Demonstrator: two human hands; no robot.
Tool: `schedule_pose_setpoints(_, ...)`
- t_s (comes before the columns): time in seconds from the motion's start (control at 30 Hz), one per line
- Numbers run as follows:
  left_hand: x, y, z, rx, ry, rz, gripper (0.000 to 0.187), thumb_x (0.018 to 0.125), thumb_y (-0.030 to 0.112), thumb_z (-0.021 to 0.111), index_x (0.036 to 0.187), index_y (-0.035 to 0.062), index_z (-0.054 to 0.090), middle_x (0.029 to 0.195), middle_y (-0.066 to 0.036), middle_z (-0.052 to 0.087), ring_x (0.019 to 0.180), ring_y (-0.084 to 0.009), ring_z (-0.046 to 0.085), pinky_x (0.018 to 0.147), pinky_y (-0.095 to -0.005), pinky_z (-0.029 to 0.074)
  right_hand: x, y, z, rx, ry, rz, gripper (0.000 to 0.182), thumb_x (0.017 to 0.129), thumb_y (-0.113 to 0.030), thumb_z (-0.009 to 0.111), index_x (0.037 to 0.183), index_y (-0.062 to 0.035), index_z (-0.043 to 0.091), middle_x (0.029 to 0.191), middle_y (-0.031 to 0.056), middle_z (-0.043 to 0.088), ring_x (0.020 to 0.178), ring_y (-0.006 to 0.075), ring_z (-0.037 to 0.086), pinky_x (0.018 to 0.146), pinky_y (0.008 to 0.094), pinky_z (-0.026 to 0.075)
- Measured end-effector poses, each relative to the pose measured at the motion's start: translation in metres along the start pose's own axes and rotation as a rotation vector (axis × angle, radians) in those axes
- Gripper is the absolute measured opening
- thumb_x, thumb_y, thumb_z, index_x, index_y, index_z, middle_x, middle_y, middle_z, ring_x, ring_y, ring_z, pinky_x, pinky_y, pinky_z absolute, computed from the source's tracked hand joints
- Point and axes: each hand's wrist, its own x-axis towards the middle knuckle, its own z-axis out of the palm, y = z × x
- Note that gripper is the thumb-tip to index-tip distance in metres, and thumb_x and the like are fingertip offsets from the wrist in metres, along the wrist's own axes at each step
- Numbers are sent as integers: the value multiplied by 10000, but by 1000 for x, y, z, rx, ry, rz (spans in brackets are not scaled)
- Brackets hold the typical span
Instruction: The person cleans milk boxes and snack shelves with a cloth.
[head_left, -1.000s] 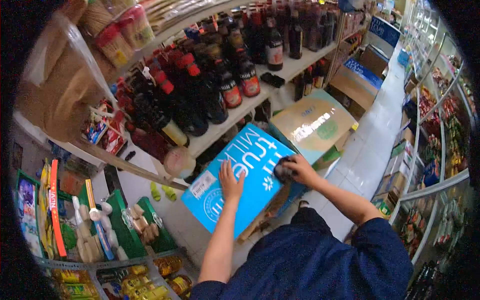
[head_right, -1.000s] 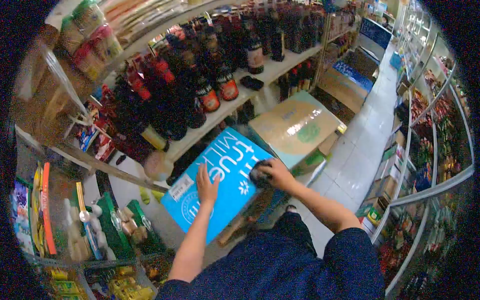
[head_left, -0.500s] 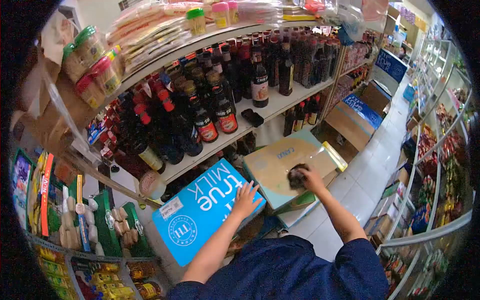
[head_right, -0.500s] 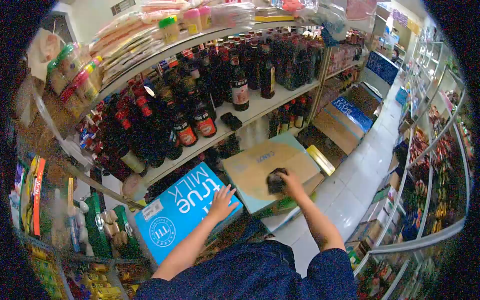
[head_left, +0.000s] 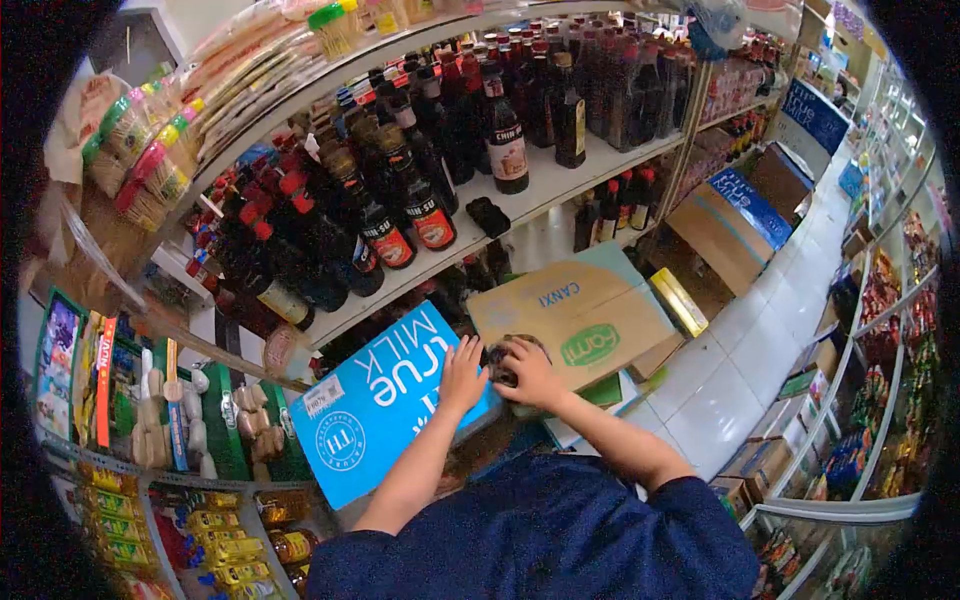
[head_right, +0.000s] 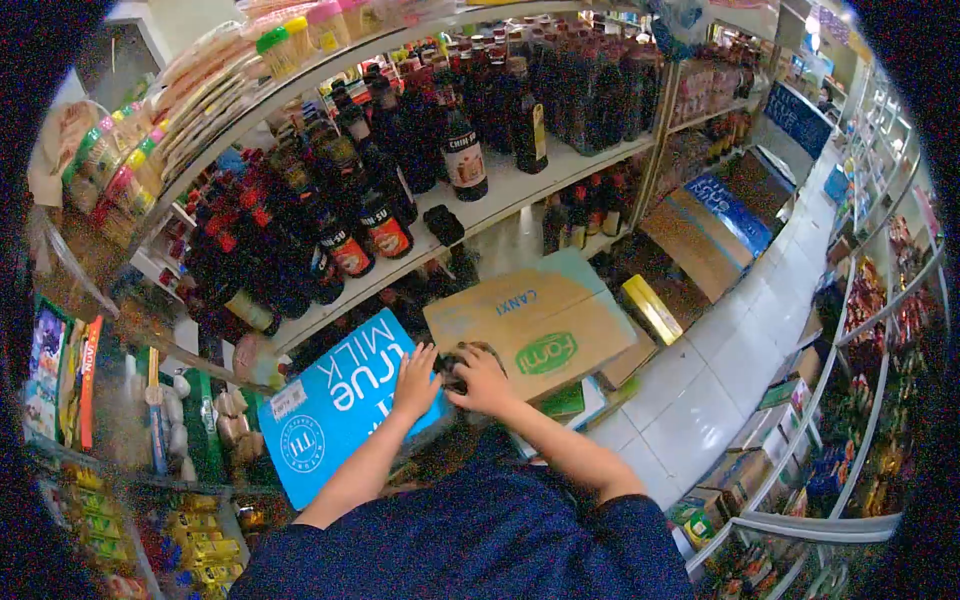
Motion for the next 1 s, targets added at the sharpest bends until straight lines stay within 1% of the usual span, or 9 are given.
schedule_pose_setpoints(0.13, 3, 6, -7, -41, -51, -31, 513, 845, 305, 489, 1272, 42, 379, 1302, -115, 400, 1267, -248, 277, 1064, -420, 139, -17, 63, -29, -15, -33, -74, 304, 559, -225, 703, 774, -58, 567, 987, 136, 558, 994, 336, 491, 855, 450, 379)
schedule_pose_setpoints(0.33, 2, 4, -3, -6, -50, -69, 518, 853, 337, 476, 1292, 84, 368, 1340, -110, 351, 1285, -244, 240, 1058, -455, 121, -17, 168, -94, -391, 298, 434, 328, 546, -129, 649, 847, -42, 550, 799, 136, 551, 810, 341, 503, 722, 431, 394)
schedule_pose_setpoints(0.4, 0, 7, -2, 51, 8, -112, 524, 849, 369, 475, 1289, 101, 379, 1362, -103, 318, 1294, -255, 217, 1051, -481, 117, -5, 167, -82, -519, 408, 590, 372, 541, -142, 657, 884, -39, 553, 829, 144, 551, 851, 345, 498, 740, 434, 397)
schedule_pose_setpoints(0.47, 0, 9, -3, 168, -19, -128, 530, 838, 401, 480, 1269, 101, 406, 1351, -96, 327, 1283, -266, 233, 1042, -488, 125, 18, 132, -64, -275, 225, 576, 415, 537, -157, 665, 917, -28, 558, 889, 164, 548, 893, 350, 488, 767, 429, 401)
schedule_pose_setpoints(0.5, 4, 10, -7, 164, -48, -155, 539, 823, 423, 494, 1243, 91, 433, 1296, -103, 387, 1260, -269, 265, 1029, -503, 136, 15, 148, -14, -166, 333, 409, 470, 537, -158, 667, 972, -25, 552, 935, 182, 536, 899, 355, 479, 791, 431, 396)
schedule_pose_setpoints(0.67, 30, -6, 4, 123, -7, -245, 572, 811, 446, 494, 1256, 97, 413, 1273, -94, 417, 1273, -257, 250, 1024, -523, 134, 36, 50, 10, -55, -24, 137, 542, 576, -142, 657, 1099, -82, 532, 1211, 179, 430, 1137, 374, 378, 977, 442, 304)
schedule_pose_setpoints(0.73, 29, -11, 10, 167, 20, -196, 596, 800, 460, 502, 1266, 104, 397, 1272, -68, 419, 1283, -244, 230, 1029, -521, 122, 30, 85, 6, 74, -51, 158, 541, 559, -112, 655, 1087, -84, 541, 1194, 181, 446, 1116, 370, 397, 972, 438, 312)
schedule_pose_setpoints(0.87, 30, -9, 2, 167, -70, -214, 670, 797, 533, 482, 1299, 106, 366, 1308, -71, 388, 1292, -244, 201, 1033, -546, 103, 32, 187, -46, -236, 125, 415, 573, 568, -136, 683, 1118, -83, 528, 1163, 172, 473, 1093, 354, 413, 945, 436, 329)
schedule_pose_setpoints(1.0, 29, -7, 3, 152, -82, -238, 668, 783, 528, 504, 1286, 106, 385, 1306, -66, 390, 1290, -242, 205, 1036, -542, 102, 56, 201, -50, -376, 260, 513, 582, 597, -141, 697, 1139, -68, 498, 1137, 180, 478, 1047, 377, 436, 906, 432, 357)
